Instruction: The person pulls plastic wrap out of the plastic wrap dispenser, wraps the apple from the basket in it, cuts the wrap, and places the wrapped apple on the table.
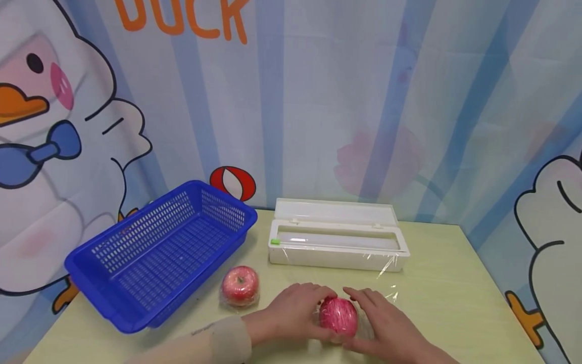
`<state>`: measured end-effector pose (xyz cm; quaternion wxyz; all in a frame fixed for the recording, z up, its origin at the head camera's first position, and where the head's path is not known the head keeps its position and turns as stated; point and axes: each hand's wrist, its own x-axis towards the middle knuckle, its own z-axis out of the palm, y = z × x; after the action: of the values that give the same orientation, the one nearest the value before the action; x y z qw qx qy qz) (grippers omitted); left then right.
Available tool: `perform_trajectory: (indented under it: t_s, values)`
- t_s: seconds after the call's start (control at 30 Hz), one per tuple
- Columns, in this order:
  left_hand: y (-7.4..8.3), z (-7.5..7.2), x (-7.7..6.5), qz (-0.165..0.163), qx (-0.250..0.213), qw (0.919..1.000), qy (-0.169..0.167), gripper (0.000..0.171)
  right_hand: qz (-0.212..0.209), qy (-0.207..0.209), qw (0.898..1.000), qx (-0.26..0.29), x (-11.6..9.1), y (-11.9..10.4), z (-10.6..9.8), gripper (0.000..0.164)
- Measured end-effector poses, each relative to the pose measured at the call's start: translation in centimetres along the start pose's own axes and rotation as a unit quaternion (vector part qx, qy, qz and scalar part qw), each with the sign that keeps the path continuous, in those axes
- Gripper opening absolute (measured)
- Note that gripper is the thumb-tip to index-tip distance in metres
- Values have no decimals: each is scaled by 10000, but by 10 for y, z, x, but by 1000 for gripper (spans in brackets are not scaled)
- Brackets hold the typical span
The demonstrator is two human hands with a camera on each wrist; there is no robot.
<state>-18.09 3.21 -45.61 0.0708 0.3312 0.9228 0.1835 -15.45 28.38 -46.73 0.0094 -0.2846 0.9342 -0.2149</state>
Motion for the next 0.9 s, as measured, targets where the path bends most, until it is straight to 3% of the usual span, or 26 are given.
perform_trajectory:
  t_s: [0.13,0.3,0.43,0.67,0.9]
  values:
    - [-5,-6,5,44,-273,9996,-67,69,-675,821,9923,-637,0,2,4,94]
    - [-11,-12,12,24,-642,9975,-285,66,-1548,1617,9647,-1387,2,9,11,91]
    - [-14,-15,18,58,-558,9978,-353,60,-1734,1694,9579,-1540,4,11,13,88]
    - [-17,-18,25,-63,-580,9971,-494,56,-1565,1589,9630,-1513,7,13,14,91]
    - [-17,-16,28,66,249,9994,-228,65,-1580,1552,9651,-1395,12,19,14,90]
